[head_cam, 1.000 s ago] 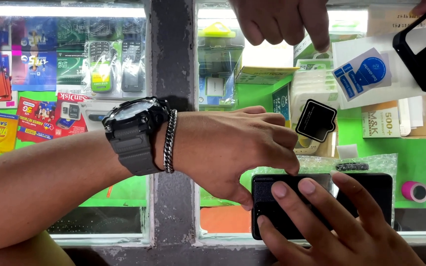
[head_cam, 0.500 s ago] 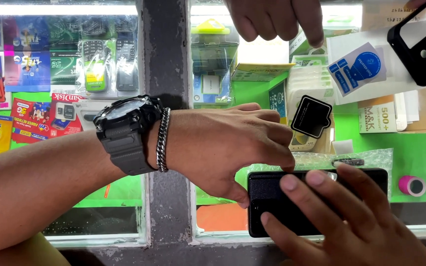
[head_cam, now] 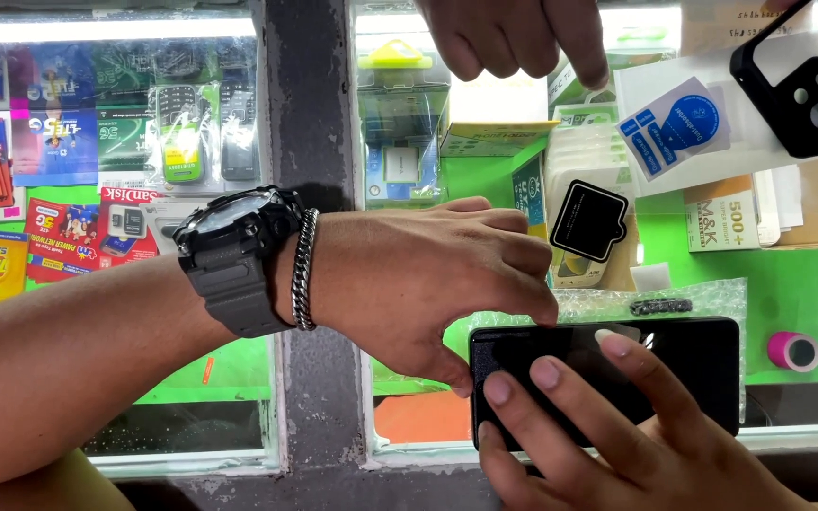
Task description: Applying a protective adhesive film to the back of a smartphone and then fitting it into a protective case.
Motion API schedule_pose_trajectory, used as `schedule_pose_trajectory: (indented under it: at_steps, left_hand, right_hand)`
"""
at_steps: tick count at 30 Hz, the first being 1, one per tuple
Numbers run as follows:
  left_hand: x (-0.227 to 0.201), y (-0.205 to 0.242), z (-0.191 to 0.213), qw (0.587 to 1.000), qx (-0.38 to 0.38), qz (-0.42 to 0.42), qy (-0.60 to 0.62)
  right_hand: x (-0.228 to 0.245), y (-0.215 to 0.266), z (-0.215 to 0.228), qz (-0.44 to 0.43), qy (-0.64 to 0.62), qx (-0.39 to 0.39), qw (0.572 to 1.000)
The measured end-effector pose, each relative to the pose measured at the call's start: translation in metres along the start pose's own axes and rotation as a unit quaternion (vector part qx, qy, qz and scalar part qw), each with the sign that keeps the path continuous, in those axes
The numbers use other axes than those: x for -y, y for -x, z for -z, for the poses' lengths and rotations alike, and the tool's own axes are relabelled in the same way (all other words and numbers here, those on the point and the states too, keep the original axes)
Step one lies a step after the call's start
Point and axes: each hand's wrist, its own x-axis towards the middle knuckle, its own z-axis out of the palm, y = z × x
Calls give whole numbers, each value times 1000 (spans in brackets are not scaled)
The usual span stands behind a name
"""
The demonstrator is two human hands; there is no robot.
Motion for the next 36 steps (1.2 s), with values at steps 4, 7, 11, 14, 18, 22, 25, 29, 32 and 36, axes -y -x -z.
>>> schedule_pose_trajectory:
  at_steps: [4, 7, 11, 14, 18, 22, 25, 29, 32, 36]
  left_hand:
    - [1, 1, -1, 1000, -4, -1, 6]
    - [2, 2, -2, 1000, -11, -9, 7]
    - [4, 2, -3, 1000, -3, -5, 5]
    - [3, 2, -2, 1000, -6, -8, 8]
    - [3, 3, -3, 1000, -3, 1, 9]
    - [2, 3, -2, 1000, -2, 3, 10]
    - [2, 4, -3, 1000, 0, 6, 12]
    - [1, 3, -1, 1000, 4, 10, 10]
    - [0, 3, -1, 1000, 3, 12, 2]
    - [0, 3, -1, 1000, 1, 9, 8]
  right_hand:
    - [-2, 1, 2, -8, -40, -9, 999]
    - [-7, 19, 5, -36, -82, 16, 996]
    - [-6, 33, 3, -75, -95, 41, 992]
    - [6, 34, -4, -64, -77, 20, 995]
    - [20, 41, -4, -96, -97, 29, 990]
    - [17, 46, -4, -95, -94, 19, 991]
    - [13, 47, -3, -96, -99, 26, 990]
    - [9, 38, -8, -97, -83, 17, 992]
    - [0, 34, -10, -73, -52, 15, 996]
    - [1, 31, -12, -105, -50, 39, 992]
